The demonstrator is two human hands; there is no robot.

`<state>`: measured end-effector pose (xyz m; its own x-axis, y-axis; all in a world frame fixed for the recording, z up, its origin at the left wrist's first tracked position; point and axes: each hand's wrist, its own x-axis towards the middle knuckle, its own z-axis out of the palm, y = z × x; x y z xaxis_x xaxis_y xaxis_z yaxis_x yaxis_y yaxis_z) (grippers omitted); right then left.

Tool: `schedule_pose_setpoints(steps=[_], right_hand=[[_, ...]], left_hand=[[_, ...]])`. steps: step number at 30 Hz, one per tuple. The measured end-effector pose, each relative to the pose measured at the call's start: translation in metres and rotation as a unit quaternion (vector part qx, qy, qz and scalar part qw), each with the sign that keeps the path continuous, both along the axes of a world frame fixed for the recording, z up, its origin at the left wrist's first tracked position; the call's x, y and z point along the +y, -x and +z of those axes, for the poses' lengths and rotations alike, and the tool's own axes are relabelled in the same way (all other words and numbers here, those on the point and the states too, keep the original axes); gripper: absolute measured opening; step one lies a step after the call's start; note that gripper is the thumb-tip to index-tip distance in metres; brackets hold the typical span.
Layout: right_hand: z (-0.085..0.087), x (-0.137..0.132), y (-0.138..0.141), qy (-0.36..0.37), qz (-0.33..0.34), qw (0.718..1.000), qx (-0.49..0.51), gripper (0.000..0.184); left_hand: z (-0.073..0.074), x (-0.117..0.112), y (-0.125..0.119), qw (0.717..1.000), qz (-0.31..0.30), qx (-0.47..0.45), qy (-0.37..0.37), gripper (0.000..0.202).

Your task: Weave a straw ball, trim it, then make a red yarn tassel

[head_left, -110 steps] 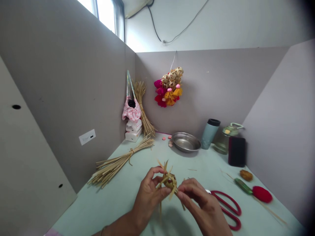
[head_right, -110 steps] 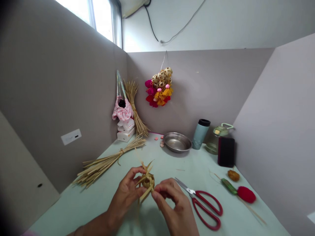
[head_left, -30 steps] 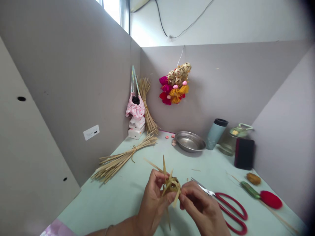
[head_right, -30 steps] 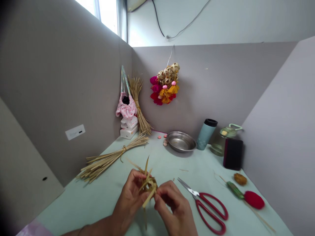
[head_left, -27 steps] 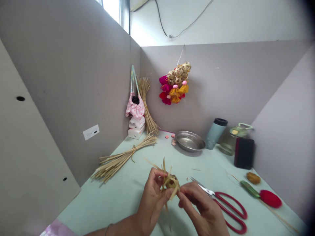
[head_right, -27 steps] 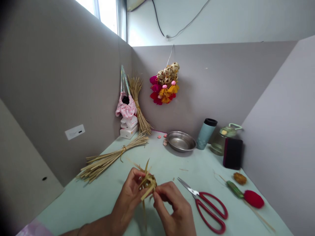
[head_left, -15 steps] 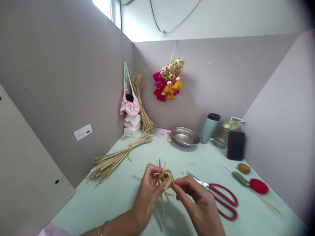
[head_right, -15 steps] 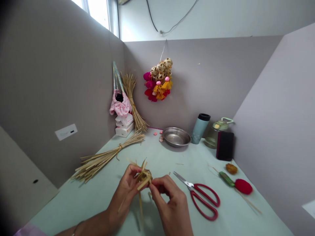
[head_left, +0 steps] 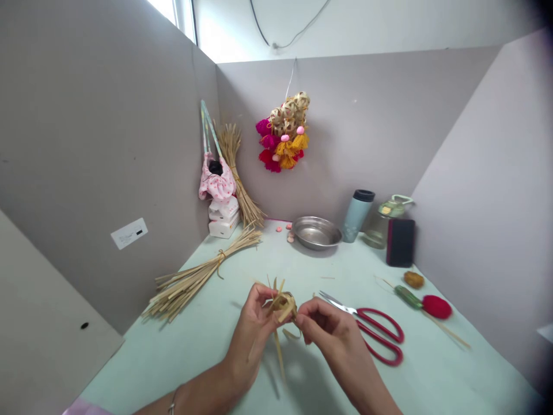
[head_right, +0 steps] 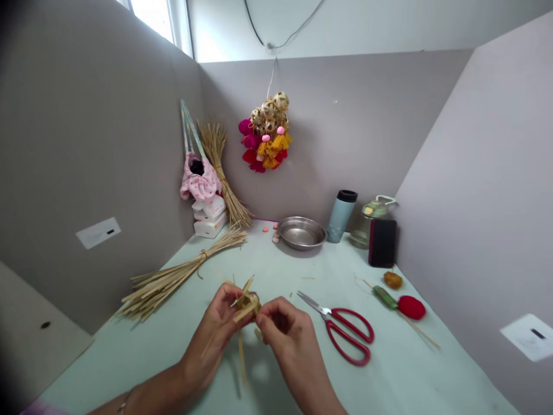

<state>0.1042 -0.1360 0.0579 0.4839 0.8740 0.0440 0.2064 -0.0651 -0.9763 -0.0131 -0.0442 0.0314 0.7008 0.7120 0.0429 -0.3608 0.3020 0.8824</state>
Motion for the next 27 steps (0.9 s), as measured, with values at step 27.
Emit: schedule_pose_setpoints(steps=[27], right_hand=[[0.0,0.0,0.002,-0.024,0.043,0.991,0.125,0.026]], left_hand=[[-0.003,0.005,0.002,0.997,0.057,-0.014,-0.05,0.034]])
